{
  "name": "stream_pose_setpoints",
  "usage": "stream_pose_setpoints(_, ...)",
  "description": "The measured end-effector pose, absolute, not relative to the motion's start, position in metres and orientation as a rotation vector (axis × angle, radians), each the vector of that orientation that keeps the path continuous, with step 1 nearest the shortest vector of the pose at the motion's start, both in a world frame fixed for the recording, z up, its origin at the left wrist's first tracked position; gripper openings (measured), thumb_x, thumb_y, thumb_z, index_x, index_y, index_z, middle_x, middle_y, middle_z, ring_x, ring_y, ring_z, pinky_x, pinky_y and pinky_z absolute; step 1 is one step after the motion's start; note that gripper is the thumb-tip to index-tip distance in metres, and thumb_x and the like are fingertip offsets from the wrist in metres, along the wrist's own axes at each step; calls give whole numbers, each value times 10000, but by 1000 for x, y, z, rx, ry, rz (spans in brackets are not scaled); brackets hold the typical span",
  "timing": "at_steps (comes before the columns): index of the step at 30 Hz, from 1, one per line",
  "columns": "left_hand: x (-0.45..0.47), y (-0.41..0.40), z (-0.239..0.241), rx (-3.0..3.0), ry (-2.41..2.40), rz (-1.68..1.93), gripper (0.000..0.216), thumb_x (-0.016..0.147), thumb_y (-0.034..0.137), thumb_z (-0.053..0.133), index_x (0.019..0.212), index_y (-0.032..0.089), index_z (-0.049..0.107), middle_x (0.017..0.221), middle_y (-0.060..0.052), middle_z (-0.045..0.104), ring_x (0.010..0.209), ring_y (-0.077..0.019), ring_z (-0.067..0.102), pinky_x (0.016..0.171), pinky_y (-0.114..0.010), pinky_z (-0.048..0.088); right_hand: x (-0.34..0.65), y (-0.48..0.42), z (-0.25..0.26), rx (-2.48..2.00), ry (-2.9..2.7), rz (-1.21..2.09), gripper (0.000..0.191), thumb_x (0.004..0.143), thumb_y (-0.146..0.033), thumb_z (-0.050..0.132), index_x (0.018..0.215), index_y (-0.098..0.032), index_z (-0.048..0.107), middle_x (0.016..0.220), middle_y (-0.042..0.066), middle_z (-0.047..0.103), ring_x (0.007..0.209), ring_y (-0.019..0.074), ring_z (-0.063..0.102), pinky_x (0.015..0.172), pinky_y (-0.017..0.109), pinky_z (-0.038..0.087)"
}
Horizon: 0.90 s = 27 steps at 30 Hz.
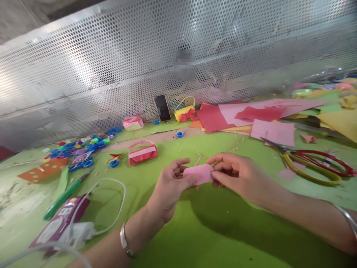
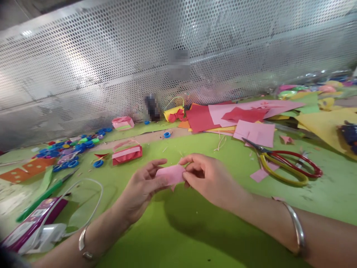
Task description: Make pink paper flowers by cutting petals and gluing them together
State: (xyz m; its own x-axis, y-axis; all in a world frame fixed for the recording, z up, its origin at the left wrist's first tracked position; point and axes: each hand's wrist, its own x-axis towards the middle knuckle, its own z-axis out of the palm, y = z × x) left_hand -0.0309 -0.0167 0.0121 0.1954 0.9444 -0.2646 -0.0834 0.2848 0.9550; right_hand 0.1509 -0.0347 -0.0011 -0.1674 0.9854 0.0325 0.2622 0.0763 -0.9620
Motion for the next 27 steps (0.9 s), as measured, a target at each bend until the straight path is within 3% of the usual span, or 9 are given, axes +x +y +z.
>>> stream_pose_setpoints(5, -29, -18, 10, 1098, 1137, 844, 210, 567, 170, 787, 746, 121, 689, 611, 4, 636, 538, -79, 522, 560, -219, 412, 151, -38, 0, -1234, -1593, 1190, 131, 804, -300, 542, 847, -197, 612, 725, 29, 705, 639, 164, 651, 565, 267, 492)
stream_pose_setpoints(12, -32, -19, 10, 1185, 1202, 725, 228, 565, 266, 832, 718, 128, 734, 561, 3, 629, 535, -100, 519, 528, -216, 381, 145, -35, 4, -1249, -1760, 1019, 128, 833, -225, 526, 863, -173, 640, 707, 25, 697, 585, 133, 609, 529, 242, 463)
stream_pose_setpoints(16, -36, -13, 10, 1252, 1244, 779, 277, 597, 347, 824, 759, 134, 750, 636, -32, 690, 607, -132, 578, 593, -231, 446, 153, -37, 38, -1340, -2012, 844, 206, 808, -179, 586, 984, -179, 694, 773, 36, 731, 636, 148, 621, 560, 242, 439)
stream_pose_setpoints(20, -40, -7, 10, 1213, 1236, 780, 294, 577, 346, 845, 772, 146, 756, 720, -47, 727, 640, -132, 611, 623, -224, 493, 203, -50, 63, -1494, -2184, 594, 178, 791, -184, 594, 871, -246, 741, 738, -9, 718, 643, 144, 606, 611, 250, 415)
stream_pose_setpoints(24, -42, -8, 11, 1123, 1246, 784, 323, 593, 304, 844, 861, 155, 745, 844, -57, 748, 716, -144, 658, 669, -227, 529, 285, -68, 54, -1877, -1966, 246, 220, 826, -225, 508, 820, -222, 728, 718, 28, 719, 553, 163, 584, 549, 285, 393)
stream_pose_setpoints(27, -41, -9, 12, 1115, 1237, 793, 261, 636, 251, 818, 854, 141, 727, 777, -51, 736, 662, -127, 648, 624, -209, 523, 328, -72, 32, -2066, -1847, 107, 194, 795, -210, 529, 728, -219, 711, 622, 44, 691, 484, 178, 558, 511, 303, 366)
